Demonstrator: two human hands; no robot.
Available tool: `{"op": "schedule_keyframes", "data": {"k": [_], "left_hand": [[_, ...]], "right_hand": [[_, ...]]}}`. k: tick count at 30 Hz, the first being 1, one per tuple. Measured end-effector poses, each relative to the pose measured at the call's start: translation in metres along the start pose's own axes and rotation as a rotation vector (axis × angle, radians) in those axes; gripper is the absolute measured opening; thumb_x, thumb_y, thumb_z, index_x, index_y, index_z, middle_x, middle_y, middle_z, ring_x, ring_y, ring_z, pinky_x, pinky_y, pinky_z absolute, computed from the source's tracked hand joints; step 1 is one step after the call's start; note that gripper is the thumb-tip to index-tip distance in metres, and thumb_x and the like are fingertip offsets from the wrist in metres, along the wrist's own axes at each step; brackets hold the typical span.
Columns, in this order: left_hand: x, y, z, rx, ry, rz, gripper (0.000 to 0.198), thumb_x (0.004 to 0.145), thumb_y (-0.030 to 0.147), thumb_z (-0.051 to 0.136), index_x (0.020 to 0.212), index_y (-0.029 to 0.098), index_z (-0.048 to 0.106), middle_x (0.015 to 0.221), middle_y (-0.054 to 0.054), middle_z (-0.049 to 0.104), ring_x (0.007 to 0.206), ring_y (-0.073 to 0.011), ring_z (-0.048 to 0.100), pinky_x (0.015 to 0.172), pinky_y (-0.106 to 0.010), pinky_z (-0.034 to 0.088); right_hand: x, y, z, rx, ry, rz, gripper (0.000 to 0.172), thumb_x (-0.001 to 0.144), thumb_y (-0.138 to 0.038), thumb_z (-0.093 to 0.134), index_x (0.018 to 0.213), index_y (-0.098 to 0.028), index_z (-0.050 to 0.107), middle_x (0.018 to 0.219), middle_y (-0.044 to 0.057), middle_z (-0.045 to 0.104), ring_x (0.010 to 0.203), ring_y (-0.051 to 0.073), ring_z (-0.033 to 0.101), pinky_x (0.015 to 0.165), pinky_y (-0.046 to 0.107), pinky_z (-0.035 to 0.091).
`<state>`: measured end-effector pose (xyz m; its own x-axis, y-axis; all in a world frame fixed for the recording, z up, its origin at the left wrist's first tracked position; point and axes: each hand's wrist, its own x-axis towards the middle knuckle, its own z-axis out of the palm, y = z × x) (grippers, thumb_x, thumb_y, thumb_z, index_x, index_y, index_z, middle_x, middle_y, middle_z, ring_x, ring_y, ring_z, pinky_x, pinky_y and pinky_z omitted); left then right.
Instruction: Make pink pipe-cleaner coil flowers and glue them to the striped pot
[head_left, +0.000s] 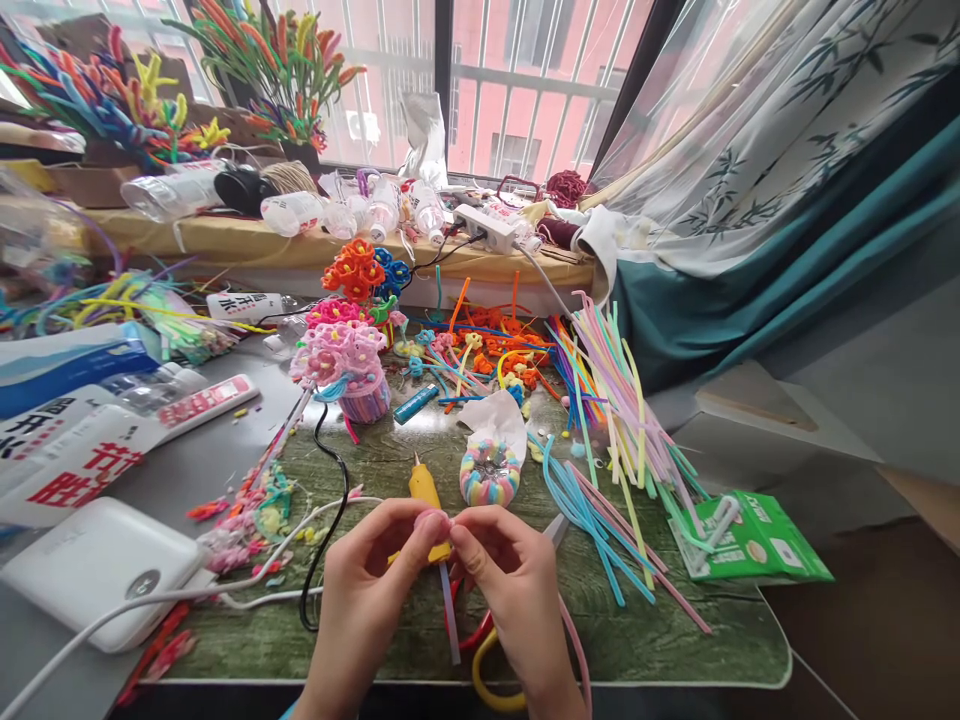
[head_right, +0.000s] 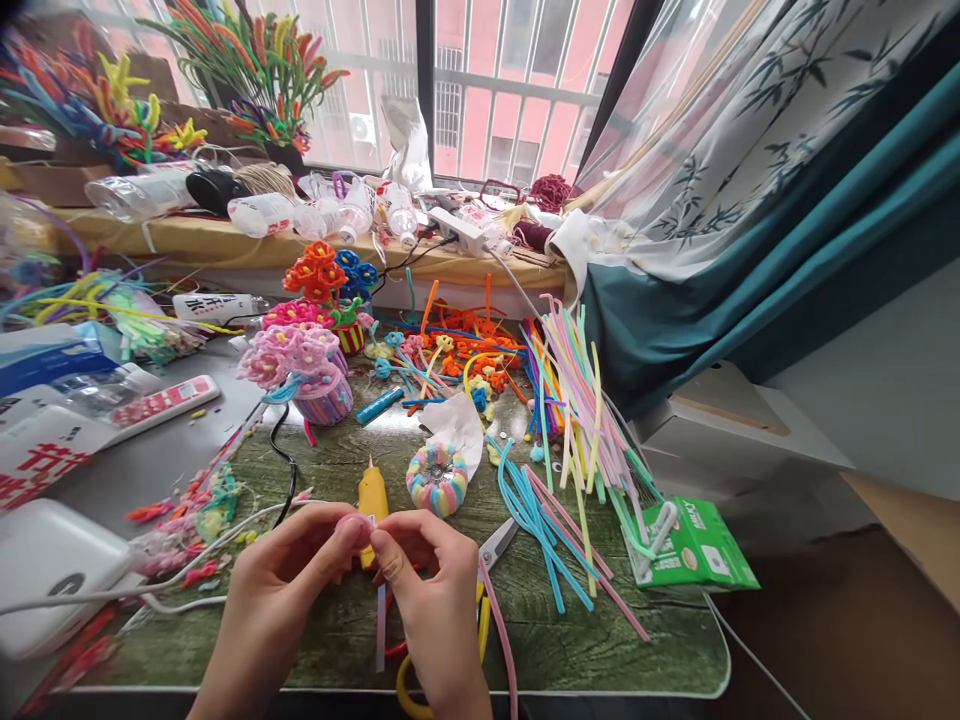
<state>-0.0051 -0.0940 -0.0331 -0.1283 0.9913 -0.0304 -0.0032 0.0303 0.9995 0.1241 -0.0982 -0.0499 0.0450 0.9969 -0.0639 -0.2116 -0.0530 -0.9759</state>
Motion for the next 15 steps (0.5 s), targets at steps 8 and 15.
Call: {"op": "schedule_keyframes", "data": {"k": [8,15], "left_hand": [[-0.0021,0.0056,0.0043,0.043,0.022,0.048,0.017,0.079,0.036,0.076,0.076,0.02,0.072,0.071,0.002,0.067,0.062,-0.0128,0.061,0.053,-0.017,0.046],[-0.0033,0.0055,0.0045,0.042,-0.007,0.052,0.014,0.08,0.033,0.075,0.075,0.02,0.071,0.074,0.001,0.066,0.066,-0.0139,0.06,0.057,-0.018,0.049]], "right_hand": [[-0.0016,0.0004,0.0015,-0.06,0.023,-0.007,0.028,0.081,-0.044,0.078,0.082,-0.016,0.077,0.07,0.005,0.074,0.063,0.017,0.067,0.059,0.023,0.052],[-0.0015,0.0007,0.002,-0.121,0.026,-0.064,0.022,0.088,-0.039,0.072,0.083,-0.017,0.076,0.074,0.005,0.073,0.066,0.018,0.068,0.059,0.023,0.051]]}}
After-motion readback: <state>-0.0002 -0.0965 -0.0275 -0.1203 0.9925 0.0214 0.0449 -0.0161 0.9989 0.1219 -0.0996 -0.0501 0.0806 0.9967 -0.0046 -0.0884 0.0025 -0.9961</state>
